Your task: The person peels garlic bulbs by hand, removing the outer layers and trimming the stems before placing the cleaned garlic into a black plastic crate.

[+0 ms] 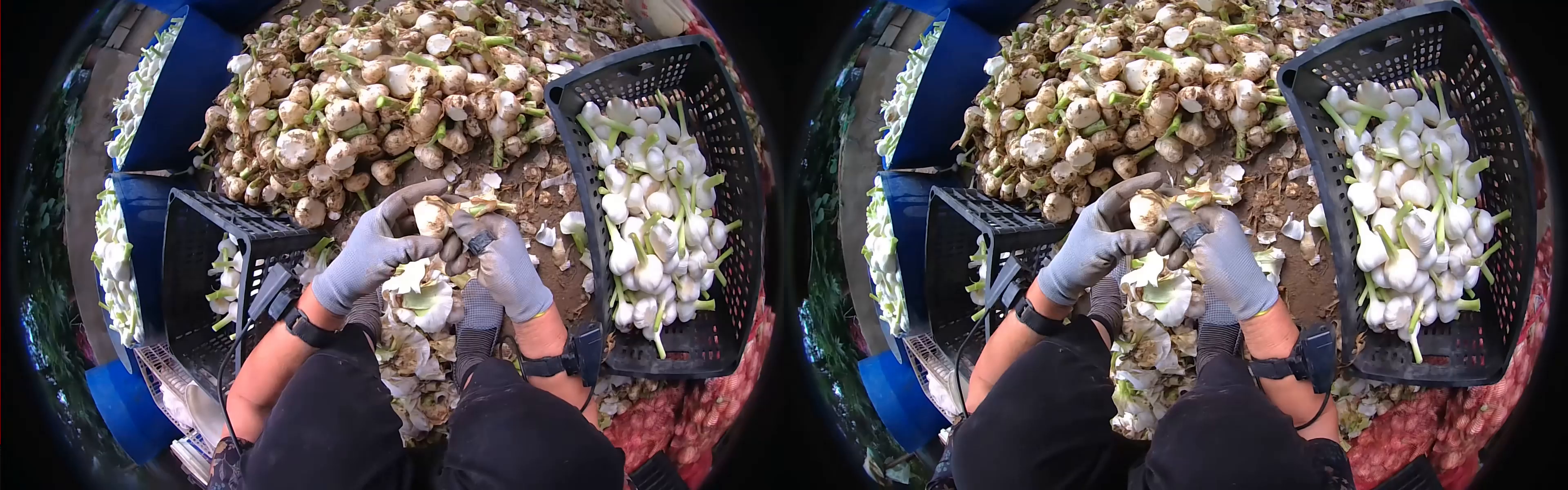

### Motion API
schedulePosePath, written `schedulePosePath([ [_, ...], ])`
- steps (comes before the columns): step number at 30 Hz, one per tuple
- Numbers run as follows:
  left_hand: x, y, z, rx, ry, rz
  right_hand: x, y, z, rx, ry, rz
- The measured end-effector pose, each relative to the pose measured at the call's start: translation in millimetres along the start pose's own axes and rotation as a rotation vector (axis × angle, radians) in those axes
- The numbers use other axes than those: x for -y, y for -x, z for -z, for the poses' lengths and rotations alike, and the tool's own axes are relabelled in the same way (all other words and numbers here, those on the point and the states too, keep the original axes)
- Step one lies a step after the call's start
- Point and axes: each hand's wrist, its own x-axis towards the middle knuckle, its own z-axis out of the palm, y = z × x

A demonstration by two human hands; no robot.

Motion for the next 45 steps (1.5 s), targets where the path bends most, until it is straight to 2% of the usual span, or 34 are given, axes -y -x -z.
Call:
schedulePosePath([
  [3,9,1,5,-0.037,0.029,-0.042,-5,-1,-6,0.012,-0.059,0.013],
  [4,14,0,8,-0.036,0.032,-0.045,-9,-4,-7,-0.031,0.060,0.074],
  [6,23,-2,13,-0.055,-0.439,-0.324,-14,-7,-9,-0.143,0.229,0.105],
  [7,23,-2,14,-0.053,-0.436,-0.324,-18,-10,-8,-0.145,0.231,0.105],
  [9,22,1,14,-0.087,-0.336,-0.135,-32,-18,-3,-0.204,0.500,0.178],
  [10,14,3,8,-0.095,-0.136,-0.021,-31,-18,-4,-0.208,0.500,0.176],
  [12,20,3,20,-0.072,-0.011,0.037,-27,-17,-5,-0.235,0.928,0.130],
  [13,23,3,25,-0.055,0.115,0.096,-26,-16,-7,-0.237,0.932,0.127],
  [15,28,4,27,-0.053,0.170,0.141,-27,-13,-14,-0.354,1.148,0.452],
  [16,38,0,34,0.029,0.211,0.070,-28,-12,-14,-0.323,1.247,0.528],
  [17,45,-4,41,0.110,0.250,-0.001,-31,-12,-16,-0.319,1.250,0.527],
  [18,45,-6,52,0.313,0.531,0.030,-35,-12,-18,-0.341,1.222,0.585],
  [19,42,-3,46,0.309,0.531,0.024,-41,-15,-18,-0.361,1.193,0.645],
  [20,37,2,33,0.118,0.311,-0.061,-47,-24,-18,-0.259,0.868,0.528],
  [21,34,5,25,-0.070,0.089,-0.139,-51,-25,-15,-0.258,0.866,0.527],
  [22,36,3,38,-0.033,0.060,0.033,-37,-23,-21,-0.128,0.552,0.424],
  [23,42,2,40,-0.031,0.061,0.035,-29,-23,-24,-0.002,0.239,0.316],
  [24,48,3,42,-0.077,-0.205,-0.076,-35,-27,-20,0.022,0.148,0.236],
  [25,50,4,43,-0.124,-0.473,-0.190,-34,-29,-20,0.023,0.147,0.234],
  [27,48,7,44,-0.186,-0.535,-0.209,-34,-32,-20,-0.127,0.405,-0.039],
  [28,49,9,43,-0.166,-0.372,-0.177,-19,-25,-27,-0.123,0.158,-0.066],
  [29,39,8,36,-0.142,-0.209,-0.144,-13,-22,-27,-0.122,0.159,-0.066],
  [30,24,12,31,-0.170,-0.123,0.037,-9,-20,-25,-0.088,0.203,-0.009],
  [33,12,19,43,-0.019,0.225,0.110,-13,-19,-19,-0.054,0.248,0.050],
  [34,11,19,53,0.133,0.256,0.138,-6,-12,-25,0.003,0.223,0.036],
  [35,13,17,54,0.136,0.257,0.134,0,-8,-28,0.058,0.202,0.024],
  [37,16,15,49,-0.120,-0.366,-0.108,-3,-4,-27,0.065,0.203,0.003],
  [38,18,14,49,-0.144,-0.261,-0.018,-16,-8,-27,0.049,0.191,-0.046],
  [39,17,13,40,-0.184,-0.485,-0.003,-26,-12,-23,0.026,0.182,-0.090],
  [40,14,12,40,-0.171,-0.619,-0.001,-31,-13,-17,-0.001,0.670,0.028],
  [41,11,13,41,-0.159,-0.753,-0.002,-34,-14,-18,-0.044,0.856,0.262],
  [42,12,13,38,-0.170,-0.493,0.031,-29,-15,-12,-0.209,0.979,0.278],
  [43,-8,19,29,-0.110,-0.296,0.265,-19,-15,-8,-0.374,1.095,0.288],
  [45,-16,27,21,-0.054,-0.057,0.184,-26,-29,29,-0.622,1.211,0.281],
])
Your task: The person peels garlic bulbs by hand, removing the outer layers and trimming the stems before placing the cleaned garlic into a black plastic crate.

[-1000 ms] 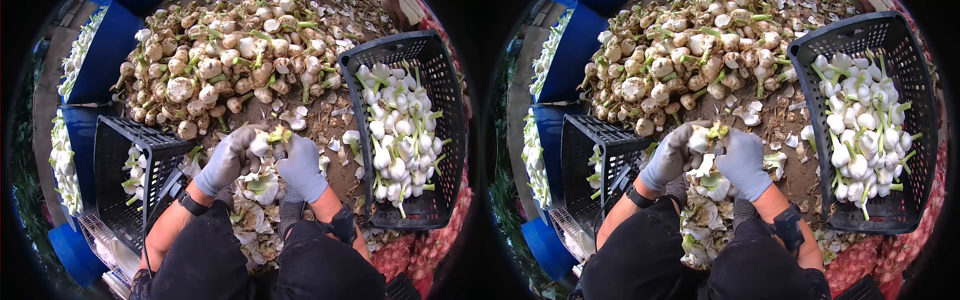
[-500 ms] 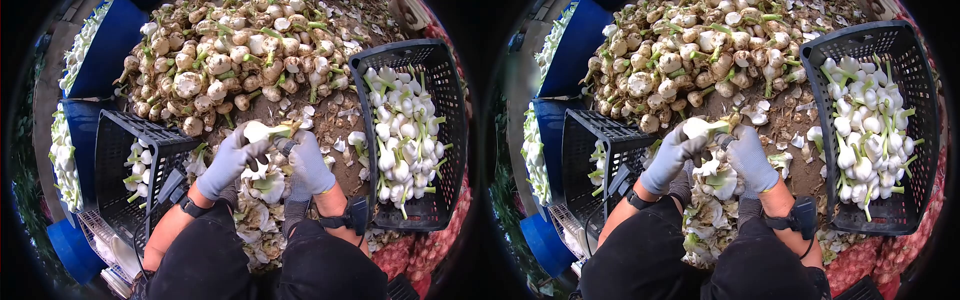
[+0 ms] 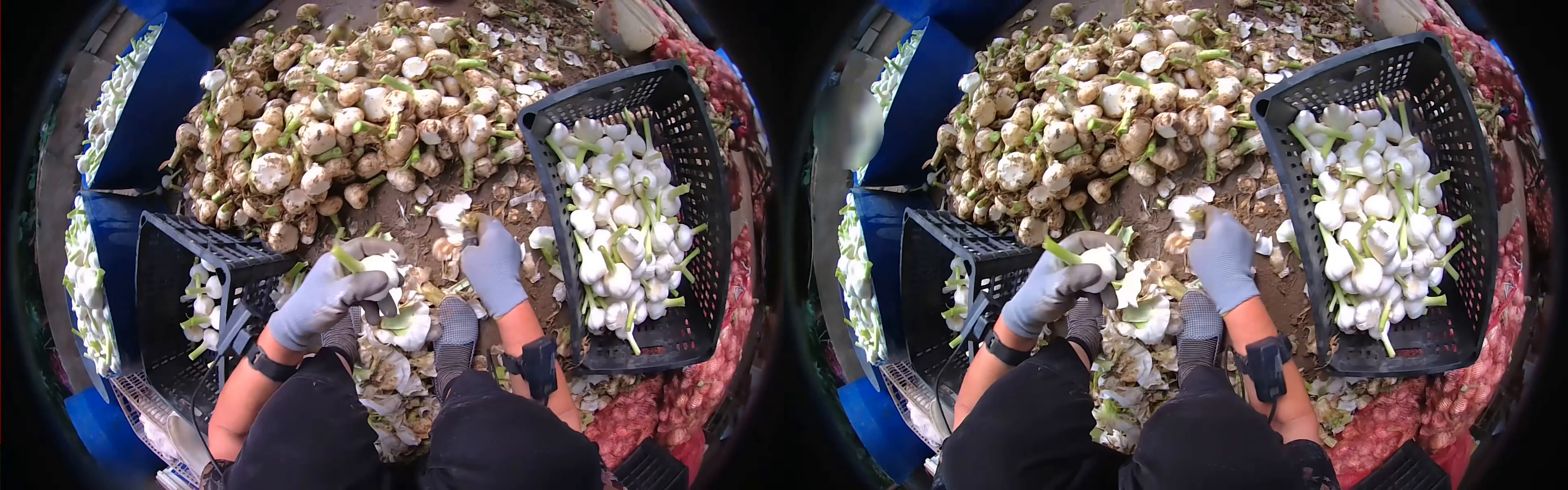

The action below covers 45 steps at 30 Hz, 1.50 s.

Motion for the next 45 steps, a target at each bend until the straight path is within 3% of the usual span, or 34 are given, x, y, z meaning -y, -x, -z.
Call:
schedulePosePath([
  [2,-18,-8,1,-0.041,0.065,-0.138,-8,4,2,0.071,0.050,-0.042],
  [3,-25,-18,-2,-0.095,-0.005,-0.167,-3,17,-4,0.207,-0.147,0.005],
  [4,-45,-21,-28,-0.011,-0.064,-0.265,8,28,-7,0.345,-0.340,0.061],
  [5,-51,-25,-45,0.206,-0.083,-0.372,31,36,3,0.290,-0.612,0.289],
  [6,-67,-14,-68,0.286,-0.018,-0.414,50,42,14,0.232,-0.885,0.516],
  [7,-74,-18,-66,0.149,-0.055,-0.504,17,35,-35,0.796,-0.117,0.547],
  [8,-86,-26,-61,0.011,-0.098,-0.597,44,15,-4,0.317,-0.422,0.565],
  [9,-90,-30,-44,-0.207,-0.148,-0.664,47,-8,6,0.298,-0.443,0.348],
  [10,-92,-28,-22,-0.295,-0.086,-0.628,44,-29,12,0.281,-0.466,0.125],
  [12,-78,-26,5,-0.343,0.042,-0.579,36,-76,9,-0.217,-0.114,0.404],
  [14,-53,-32,3,-0.327,0.051,-0.457,44,-112,-8,-0.341,0.248,0.417],
  [15,-38,-39,7,-0.291,0.009,-0.340,43,-125,-16,-0.345,0.243,0.425],
  [17,-7,-50,15,-0.244,-0.126,-0.287,37,-145,-28,-0.070,0.386,0.384],
  [20,19,-58,26,-0.276,-0.197,-0.254,43,-113,-10,-0.092,-0.125,0.222],
  [22,26,-59,20,-0.235,-0.157,-0.323,50,-62,-3,-0.071,-0.252,0.284],
  [24,35,-64,12,-0.137,0.032,-0.284,52,-17,-17,0.003,-0.486,0.474],
  [26,21,-49,12,-0.199,-0.101,-0.212,56,3,-6,0.075,-0.479,0.509],
  [28,22,-41,15,-0.162,-0.157,-0.251,39,5,-5,0.532,-1.430,-0.333],
  [29,29,-43,18,-0.153,-0.340,-0.408,48,6,9,0.473,-1.202,-0.195],
  [30,33,-40,20,-0.181,-0.785,-0.656,56,5,19,0.470,-1.201,-0.207],
  [32,31,-34,7,-0.164,-0.813,-0.687,67,-1,29,0.720,-0.862,-0.290],
  [33,26,-32,9,-0.179,-0.824,-0.671,60,2,17,0.649,-0.906,-0.210],
  [34,30,-32,10,-0.195,-0.590,-0.561,62,2,13,0.662,-0.905,-0.207],
  [40,25,-32,23,-0.173,-0.630,-0.639,60,8,1,0.658,-1.089,-0.152],
  [42,25,-31,22,-0.121,-0.291,-0.454,64,10,6,0.672,-1.097,-0.178],
  [45,26,-30,28,-0.144,-0.481,-0.534,70,10,9,0.654,-1.035,-0.216],
])
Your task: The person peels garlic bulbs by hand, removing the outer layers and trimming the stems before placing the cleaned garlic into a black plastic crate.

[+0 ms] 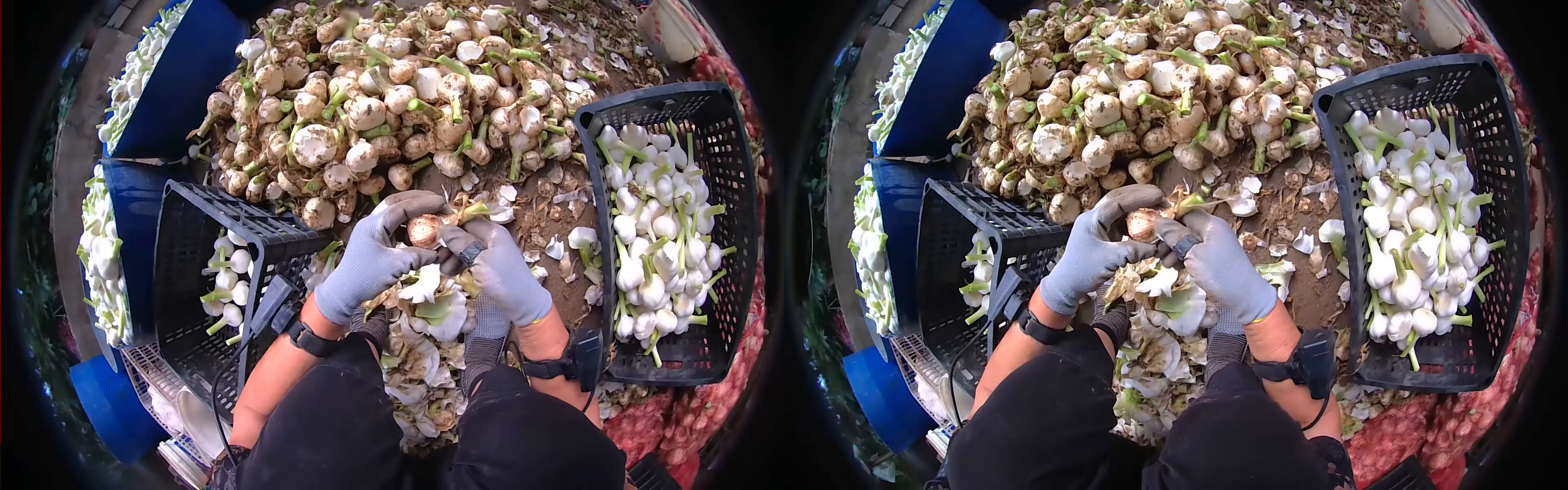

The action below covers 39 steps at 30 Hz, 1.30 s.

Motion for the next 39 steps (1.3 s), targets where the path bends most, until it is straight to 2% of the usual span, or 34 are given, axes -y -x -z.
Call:
schedulePosePath([
  [1,-3,1,0,0.002,0.000,0.001,-7,-3,0,-0.001,-0.002,0.000],
  [3,-11,4,-2,0.045,-0.307,-0.102,-23,-9,2,-0.080,0.173,0.289],
  [4,-12,5,-4,0.005,-0.248,-0.075,-19,-8,4,-0.072,0.170,0.187],
  [5,-11,7,-4,0.006,-0.250,-0.074,-15,-6,3,-0.073,0.168,0.188],
  [7,-10,11,-4,-0.039,0.343,0.262,-7,-2,0,-0.131,0.436,0.074],
  [8,-11,13,-4,-0.060,0.486,0.271,-10,-2,-2,-0.130,0.433,0.073],
  [9,-9,13,-5,-0.062,0.485,0.272,-16,-1,-5,-0.225,0.522,0.238],
  [10,-4,12,-7,-0.059,0.746,0.311,-21,-1,-7,-0.319,0.609,0.403],
  [11,1,13,-8,-0.057,1.007,0.347,-22,-2,-7,-0.315,0.609,0.402],
  [13,4,10,-5,0.013,1.028,0.302,-22,-5,-6,-0.346,0.781,0.662],
  [14,-7,7,-5,-0.027,0.947,0.324,-21,-6,-6,-0.344,0.781,0.663],
  [15,-15,6,-7,-0.063,0.866,0.350,-21,-5,-7,-0.272,0.562,0.471],
  [16,-19,5,-9,-0.039,0.657,0.350,-20,-4,-7,-0.203,0.341,0.279],
  [17,-13,6,-11,-0.033,0.657,0.350,-19,-3,-6,-0.132,0.122,0.093],
  [19,-5,8,-10,-0.041,0.324,0.158,-18,-3,-3,-0.111,0.080,0.142],
  [20,-11,8,-1,0.023,0.407,0.480,-17,-4,-2,-0.085,0.038,0.191],
  [21,-18,9,2,-0.095,0.430,0.492,-17,-3,-1,-0.058,-0.005,0.237],
  [22,-9,7,2,-0.142,0.313,0.355,-16,2,-1,-0.002,-0.118,0.080],
  [23,4,6,1,-0.187,0.198,0.216,-16,6,-3,0.000,-0.116,0.079],
  [24,11,10,6,-0.083,0.170,0.084,-16,8,-6,-0.008,-0.003,0.118],
  [25,-9,7,-2,-0.054,0.138,0.235,-16,9,-8,-0.018,0.108,0.153],
  [27,-17,3,3,0.051,-0.283,0.173,-26,5,-8,-0.024,0.009,0.107],
  [28,-15,4,3,0.053,-0.283,0.176,-28,6,-7,-0.052,0.236,0.216],
  [30,-5,4,3,-0.025,0.349,0.467,-25,8,0,-0.195,0.713,0.399],
  [31,4,8,6,-0.021,0.569,0.469,-27,7,8,-0.200,0.712,0.400],
  [33,2,10,1,-0.042,0.905,0.296,-36,-2,25,-0.182,1.087,0.176],
  [34,-3,9,0,-0.065,0.728,0.187,-47,3,23,-0.053,0.963,0.175],
  [35,3,10,3,-0.072,0.240,0.065,-47,14,9,0.202,0.884,0.190],
  [37,9,3,9,-0.224,0.831,0.279,-42,33,-12,0.740,0.588,0.300],
  [38,8,-4,13,-0.208,0.271,0.112,-32,42,-15,0.873,0.544,0.184],
  [39,3,-11,16,-0.255,0.973,0.229,-40,39,-15,0.885,0.532,0.159],
])
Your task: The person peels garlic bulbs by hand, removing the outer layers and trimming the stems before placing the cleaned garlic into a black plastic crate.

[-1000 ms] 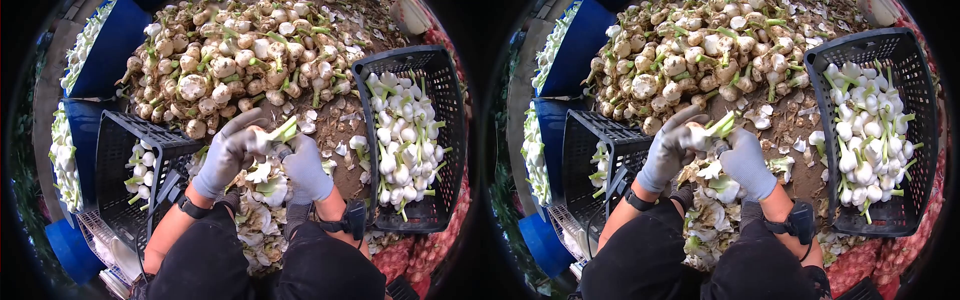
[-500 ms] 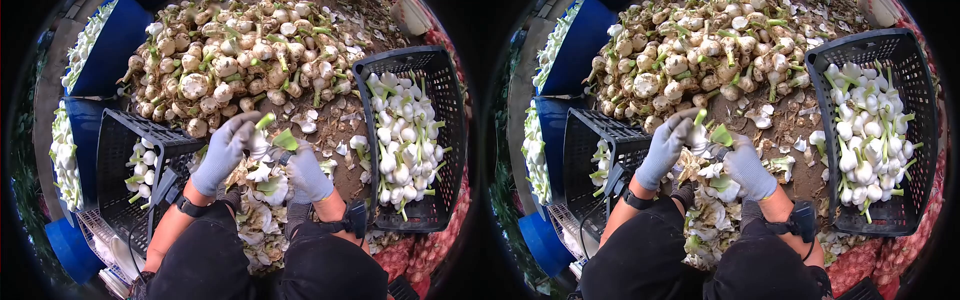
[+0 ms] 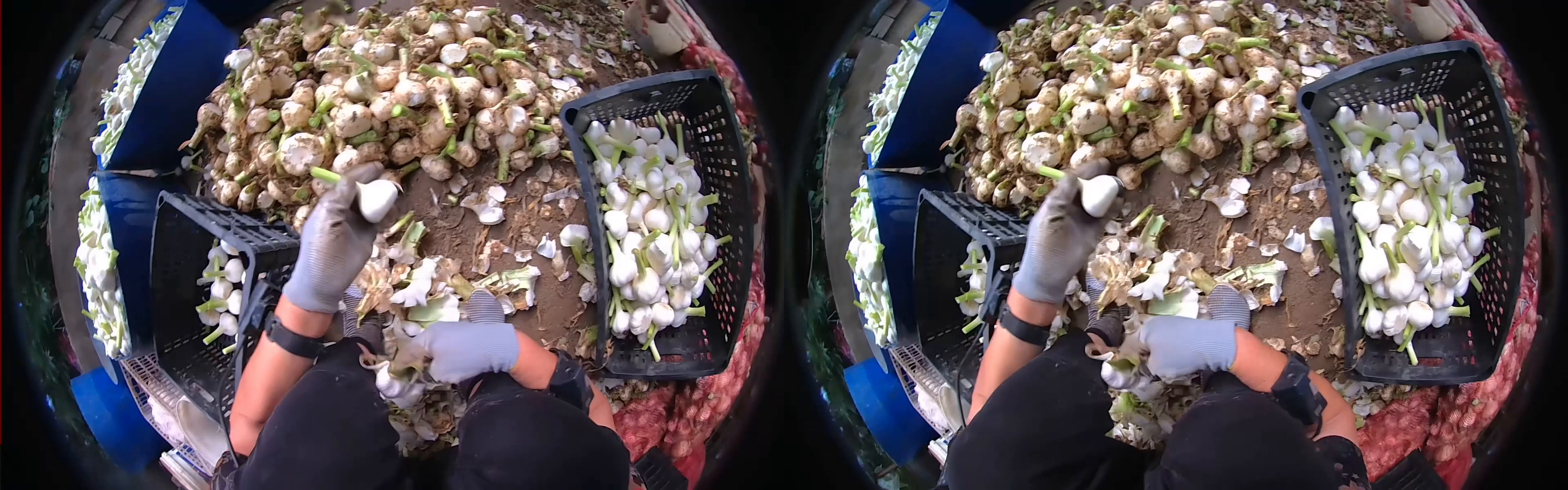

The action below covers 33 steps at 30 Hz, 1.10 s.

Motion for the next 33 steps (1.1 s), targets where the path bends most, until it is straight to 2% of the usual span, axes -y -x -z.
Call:
schedulePosePath([
  [2,-20,5,-61,0.201,-0.054,-0.026,3,-10,13,-0.144,0.410,-0.325],
  [3,-26,8,-87,0.216,-0.041,-0.030,16,-10,22,-0.186,0.643,-0.430],
  [4,-32,12,-110,0.303,-0.178,-0.090,8,-9,27,-0.240,0.577,-0.414],
  [5,-35,14,-123,0.386,-0.320,-0.149,-4,-6,30,-0.424,0.559,-0.279],
  [6,-46,7,-121,0.279,-0.428,-0.215,-15,0,34,-0.610,0.537,-0.137],
  [8,-47,-4,-88,0.203,-0.335,-0.315,-26,10,84,-0.855,0.570,-0.259],
  [9,-47,1,-84,0.107,-0.394,-0.261,-31,13,113,-1.105,0.764,-0.295],
  [10,-38,2,-71,0.128,-0.385,-0.197,-35,13,142,-1.350,0.960,-0.330],
  [12,-16,7,-62,0.122,-0.399,0.004,-38,5,190,-1.488,0.950,-0.637],
  [13,-4,7,-51,0.130,-0.487,0.092,-38,4,204,-1.497,0.956,-0.629],
  [14,6,6,-43,0.127,-0.586,0.115,-37,2,215,-1.384,0.869,-0.744],
  [15,14,4,-32,0.127,-0.672,0.103,-34,2,222,-1.266,0.780,-0.855],
  [16,20,1,-21,0.121,-0.755,0.094,-31,5,219,-1.267,0.787,-0.854],
  [18,26,-2,-8,0.085,-0.672,0.125,-22,13,189,-1.414,0.773,-0.599],
  [19,29,-1,-4,0.050,-0.596,0.164,-20,13,165,-1.395,0.748,-0.397],
  [20,32,2,-5,0.042,-0.591,0.174,-17,9,136,-1.370,0.708,-0.203],
  [22,36,2,-13,0.062,-0.397,0.259,-1,-8,86,-1.117,0.739,-0.007],
  [24,31,5,-9,0.123,-0.502,0.242,3,-14,55,-1.022,0.497,0.060],
  [25,29,9,-10,0.115,-0.449,0.202,-5,-12,51,-1.080,0.218,0.181],
  [26,26,12,-11,0.106,-0.395,0.155,-9,-11,48,-1.142,-0.461,0.175],
  [28,21,17,-23,0.140,-0.516,0.159,-13,8,56,-1.020,-0.789,0.074],
  [29,23,18,-24,0.226,-0.617,0.143,-6,10,59,-0.926,-0.640,0.105],
  [30,24,18,-24,0.310,-0.716,0.122,7,15,61,-0.849,-0.649,-0.068],
  [31,27,19,-22,0.335,-0.824,0.030,13,13,61,-0.848,-0.574,-0.103],
  [33,25,21,-23,0.276,-0.771,0.090,10,7,59,-0.836,-0.504,-0.135],
])
